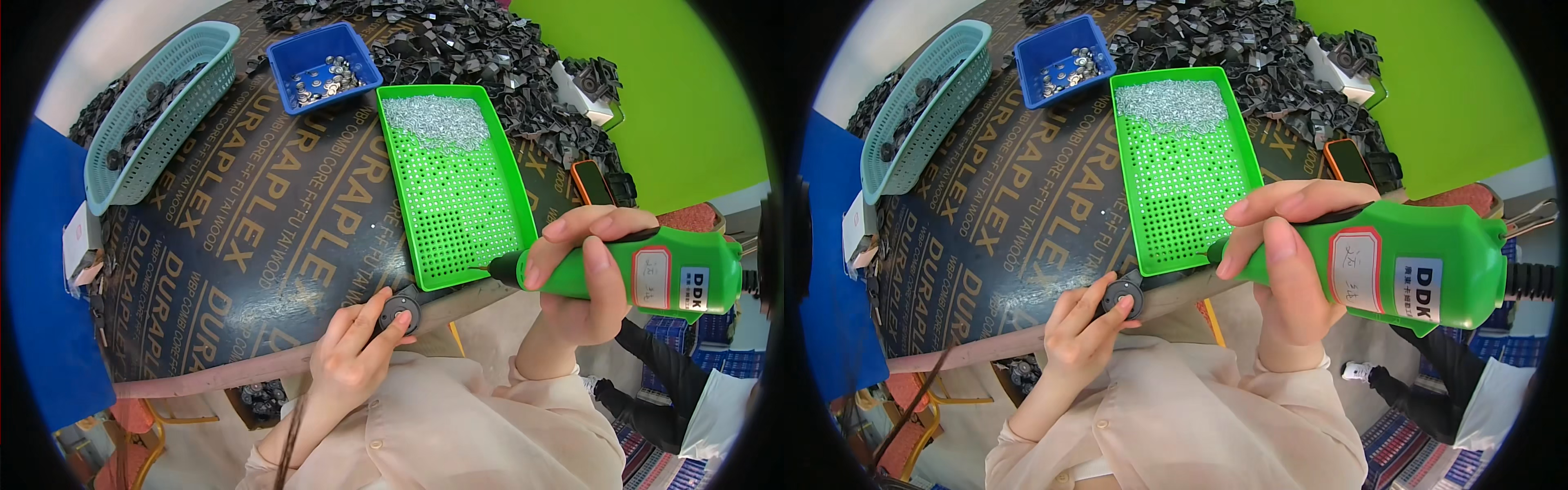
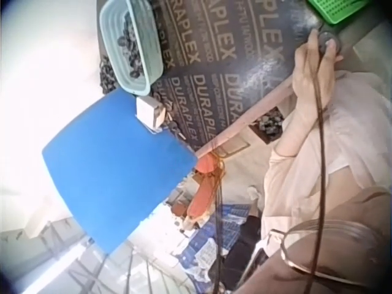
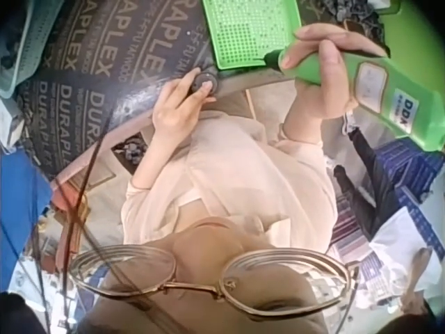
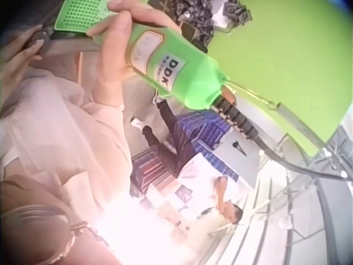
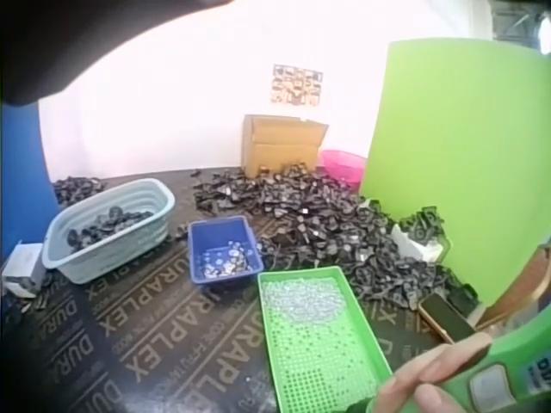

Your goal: Assemble toy parts by inserting and tightening screws with an electric screwdriver.

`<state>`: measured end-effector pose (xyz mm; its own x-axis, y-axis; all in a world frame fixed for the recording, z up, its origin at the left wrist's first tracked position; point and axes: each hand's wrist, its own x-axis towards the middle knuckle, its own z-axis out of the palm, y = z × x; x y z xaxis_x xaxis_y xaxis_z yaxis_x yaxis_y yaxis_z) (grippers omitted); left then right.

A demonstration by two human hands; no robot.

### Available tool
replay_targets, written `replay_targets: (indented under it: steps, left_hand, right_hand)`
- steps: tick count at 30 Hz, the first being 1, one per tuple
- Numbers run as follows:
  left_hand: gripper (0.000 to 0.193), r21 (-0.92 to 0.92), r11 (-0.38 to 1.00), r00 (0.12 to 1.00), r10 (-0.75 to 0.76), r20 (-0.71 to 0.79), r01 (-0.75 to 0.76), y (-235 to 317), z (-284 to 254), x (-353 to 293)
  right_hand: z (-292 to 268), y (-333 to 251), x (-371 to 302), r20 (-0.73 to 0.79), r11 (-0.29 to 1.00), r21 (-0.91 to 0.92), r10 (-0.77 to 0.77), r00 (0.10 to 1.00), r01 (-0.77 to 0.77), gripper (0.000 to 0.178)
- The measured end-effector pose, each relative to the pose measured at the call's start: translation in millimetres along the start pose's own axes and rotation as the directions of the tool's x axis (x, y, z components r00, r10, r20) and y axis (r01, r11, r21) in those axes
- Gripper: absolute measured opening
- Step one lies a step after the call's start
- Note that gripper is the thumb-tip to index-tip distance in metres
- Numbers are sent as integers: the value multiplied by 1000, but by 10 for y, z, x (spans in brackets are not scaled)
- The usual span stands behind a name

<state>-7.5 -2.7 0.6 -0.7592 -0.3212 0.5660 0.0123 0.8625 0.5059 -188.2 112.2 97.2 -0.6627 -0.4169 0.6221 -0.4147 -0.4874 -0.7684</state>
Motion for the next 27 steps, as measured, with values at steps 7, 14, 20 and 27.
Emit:
replay_targets:
  steps: [7,14,20,27]
  left_hand:
    - [32,20,1000,1000,8,-6,-8,4,-13,4]
    - [34,47,998,998,47,-38,-45,0,11,-1]
    - [31,10,1000,999,29,-16,-29,-7,-24,16]
    - [24,14,999,998,27,53,-28,-8,-103,15]
  right_hand:
    - [-6,19,-12,88,1000,3,-18,996,17,17]
    - [20,-287,49,82,966,149,-224,971,210,22]
    - [316,-308,-60,370,957,284,-50,928,-62,22]
    - [459,-291,-16,562,986,47,108,820,-162,25]
